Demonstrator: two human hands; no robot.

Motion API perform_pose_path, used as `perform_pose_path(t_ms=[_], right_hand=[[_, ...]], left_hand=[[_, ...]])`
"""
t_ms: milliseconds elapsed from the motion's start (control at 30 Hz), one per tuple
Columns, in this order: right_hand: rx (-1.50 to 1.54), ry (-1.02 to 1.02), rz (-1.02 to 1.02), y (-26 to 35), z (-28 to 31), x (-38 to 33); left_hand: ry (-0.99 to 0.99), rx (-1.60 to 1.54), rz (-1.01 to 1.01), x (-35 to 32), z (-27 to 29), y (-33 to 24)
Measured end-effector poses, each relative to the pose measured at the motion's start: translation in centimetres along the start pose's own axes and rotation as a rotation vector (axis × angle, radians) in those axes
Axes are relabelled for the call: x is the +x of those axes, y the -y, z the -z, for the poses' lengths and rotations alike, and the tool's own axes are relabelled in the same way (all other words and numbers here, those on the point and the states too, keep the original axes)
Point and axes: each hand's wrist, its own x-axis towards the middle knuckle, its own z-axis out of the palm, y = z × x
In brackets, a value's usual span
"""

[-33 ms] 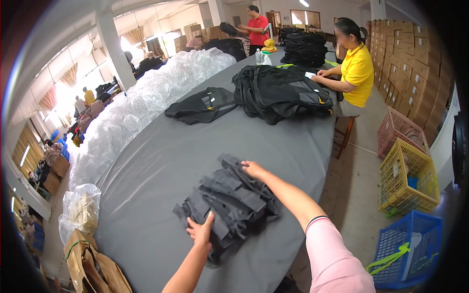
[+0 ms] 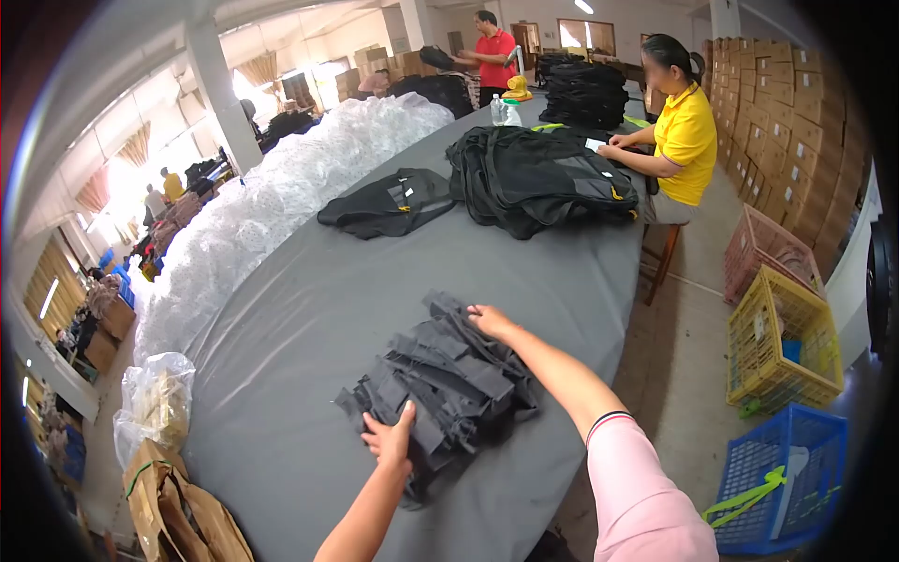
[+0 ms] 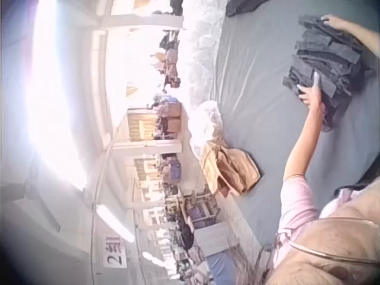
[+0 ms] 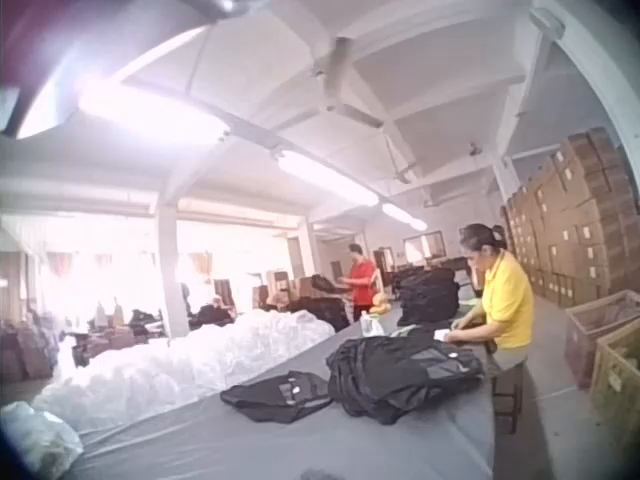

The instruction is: Manually trimming loose threads from black industrial fabric pieces using small snips.

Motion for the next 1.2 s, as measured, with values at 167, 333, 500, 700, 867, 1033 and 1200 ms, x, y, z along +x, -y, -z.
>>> perform_pose_path(t_ms=[167,333,500,700,867,1033,1200], right_hand=[[-0.317,-0.209,0.062,1.1,4.0,-1.2],[-0.283,-0.288,0.161,4.0,9.2,-3.7],[0.037,-0.335,0.293,5.3,13.7,-8.6],[0.339,-0.108,0.131,4.1,15.6,-21.8],[0.459,0.032,-0.06,-1.7,9.6,-27.1],[0.495,-0.073,-0.141,-3.6,5.5,-29.0],[0.424,-0.197,-0.081,-5.0,1.0,-26.9]], left_hand=[[0.032,-0.249,-0.113,-1.3,-0.3,-0.4],[0.081,-0.314,-0.34,-5.9,8.5,5.2],[0.085,-0.488,-0.178,-18.4,17.7,14.3],[0.415,-0.569,0.145,-18.9,26.4,40.2],[0.429,-0.63,0.188,-20.8,19.1,32.6],[0.446,-0.693,0.186,-23.1,10.3,9.6],[0.432,-0.768,0.199,-19.3,6.9,0.7]])
